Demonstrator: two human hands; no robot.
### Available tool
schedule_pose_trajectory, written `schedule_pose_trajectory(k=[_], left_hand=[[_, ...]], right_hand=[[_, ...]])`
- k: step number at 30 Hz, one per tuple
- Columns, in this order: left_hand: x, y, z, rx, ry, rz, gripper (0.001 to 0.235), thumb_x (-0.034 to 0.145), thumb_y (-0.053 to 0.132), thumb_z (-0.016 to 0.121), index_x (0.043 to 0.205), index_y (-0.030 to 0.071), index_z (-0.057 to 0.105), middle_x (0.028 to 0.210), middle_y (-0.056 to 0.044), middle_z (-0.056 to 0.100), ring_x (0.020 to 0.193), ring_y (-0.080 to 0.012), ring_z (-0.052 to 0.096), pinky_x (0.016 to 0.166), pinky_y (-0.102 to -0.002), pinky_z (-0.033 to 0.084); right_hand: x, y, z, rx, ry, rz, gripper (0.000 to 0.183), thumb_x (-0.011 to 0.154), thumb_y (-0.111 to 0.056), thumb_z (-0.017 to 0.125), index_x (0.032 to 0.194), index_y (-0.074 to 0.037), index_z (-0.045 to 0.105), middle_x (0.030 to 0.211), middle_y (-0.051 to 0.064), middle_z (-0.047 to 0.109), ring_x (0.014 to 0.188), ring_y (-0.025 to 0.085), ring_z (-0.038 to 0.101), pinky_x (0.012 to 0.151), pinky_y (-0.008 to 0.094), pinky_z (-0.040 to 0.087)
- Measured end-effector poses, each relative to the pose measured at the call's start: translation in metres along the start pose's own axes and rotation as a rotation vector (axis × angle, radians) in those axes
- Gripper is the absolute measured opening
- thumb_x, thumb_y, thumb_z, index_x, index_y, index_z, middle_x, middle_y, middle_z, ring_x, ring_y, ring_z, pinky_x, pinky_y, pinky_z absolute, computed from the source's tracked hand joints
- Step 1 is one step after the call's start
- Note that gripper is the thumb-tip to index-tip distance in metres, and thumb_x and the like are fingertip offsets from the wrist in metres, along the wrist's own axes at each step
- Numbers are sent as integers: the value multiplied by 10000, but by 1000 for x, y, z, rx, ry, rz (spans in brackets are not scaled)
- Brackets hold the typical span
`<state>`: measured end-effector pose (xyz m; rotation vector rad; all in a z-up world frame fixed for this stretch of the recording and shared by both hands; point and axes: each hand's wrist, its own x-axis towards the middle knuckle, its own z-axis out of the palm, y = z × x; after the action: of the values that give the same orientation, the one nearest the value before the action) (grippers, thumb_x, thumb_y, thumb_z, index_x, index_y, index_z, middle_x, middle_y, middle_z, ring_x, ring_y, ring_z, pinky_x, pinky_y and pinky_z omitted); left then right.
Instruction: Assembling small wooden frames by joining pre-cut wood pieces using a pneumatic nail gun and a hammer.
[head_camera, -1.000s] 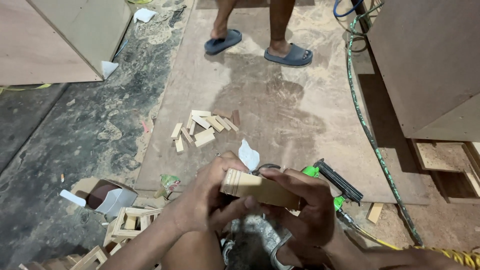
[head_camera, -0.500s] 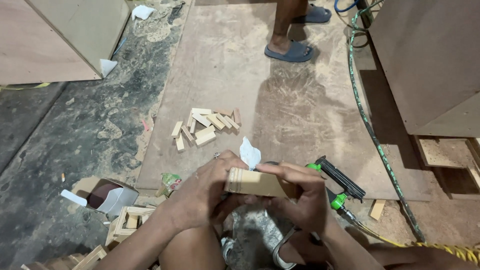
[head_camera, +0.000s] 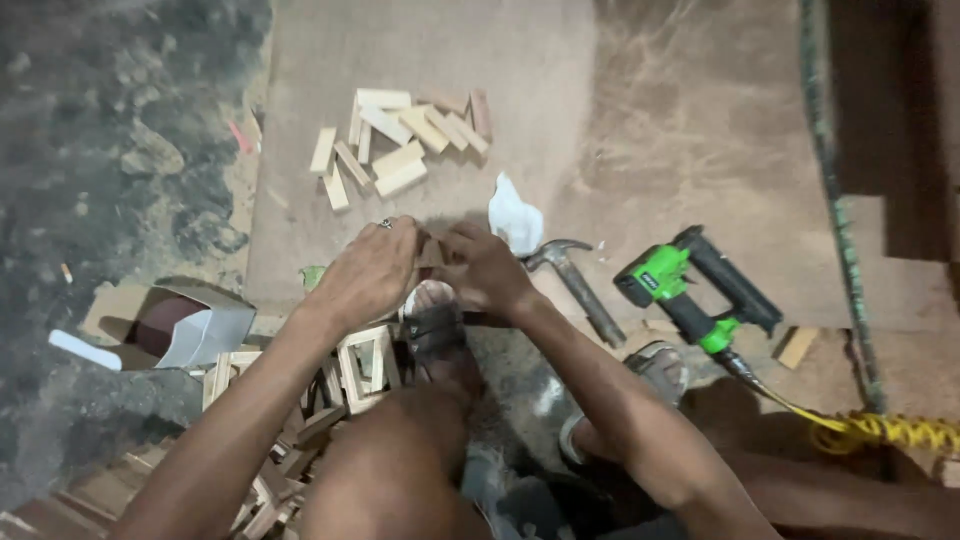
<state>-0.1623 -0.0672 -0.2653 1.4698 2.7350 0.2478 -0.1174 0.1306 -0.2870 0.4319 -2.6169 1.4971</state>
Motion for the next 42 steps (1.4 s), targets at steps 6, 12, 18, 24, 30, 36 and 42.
schedule_pose_trajectory(k=[6, 12, 18, 24, 30, 36, 42], left_hand=[[19, -81, 97, -34, -290, -113, 371, 979, 368, 464, 1115, 24, 498, 1085, -203, 558, 1032, -364, 583, 1007, -447, 382], [27, -105, 114, -118, -254, -136, 398, 762, 383, 744, 1011, 121, 577, 955, -81, 572, 876, -301, 597, 882, -404, 433], [33, -105, 122, -87, -34, -25, 399, 870, 441, 653, 1080, 103, 624, 869, -79, 609, 823, -277, 650, 873, -382, 486], [19, -113, 140, -47, 3, -49, 452, 926, 536, 559, 1063, 113, 641, 872, -60, 614, 798, -249, 661, 848, -377, 518], [30, -105, 122, -70, 61, -34, 447, 932, 531, 579, 1097, 124, 661, 830, -56, 567, 745, -261, 612, 734, -372, 505], [22, -110, 132, -38, 56, -4, 465, 986, 507, 507, 1219, 129, 647, 814, -63, 564, 734, -240, 615, 748, -357, 517], [13, -111, 141, -72, 22, -51, 501, 954, 558, 545, 1194, 138, 674, 793, -25, 601, 714, -216, 633, 721, -343, 518]], right_hand=[[30, 147, 103, -514, -24, -241, 218, 810, -156, 773, 1018, -98, 747, 920, 92, 648, 693, 301, 636, 622, 354, 549], [46, 152, 102, 2, 185, -22, 146, 923, -194, 686, 1007, -84, 733, 857, 121, 695, 711, 282, 691, 631, 304, 563], [43, 165, 97, 168, 81, 16, 206, 964, -198, 665, 1121, -73, 712, 960, 148, 701, 816, 311, 713, 662, 322, 584], [36, 171, 105, 78, 24, 47, 312, 916, -138, 689, 1221, -74, 681, 1131, 144, 683, 1019, 351, 699, 806, 381, 603], [50, 162, 86, 93, 12, -47, 202, 868, -83, 716, 1066, -67, 682, 919, 124, 633, 770, 302, 685, 685, 342, 590], [44, 164, 90, 146, 42, -41, 371, 784, -27, 798, 1128, -38, 658, 960, 133, 668, 814, 319, 719, 758, 377, 603], [39, 167, 88, 221, -31, 14, 166, 855, -60, 716, 1006, -105, 666, 900, 81, 631, 833, 280, 702, 801, 368, 580]])
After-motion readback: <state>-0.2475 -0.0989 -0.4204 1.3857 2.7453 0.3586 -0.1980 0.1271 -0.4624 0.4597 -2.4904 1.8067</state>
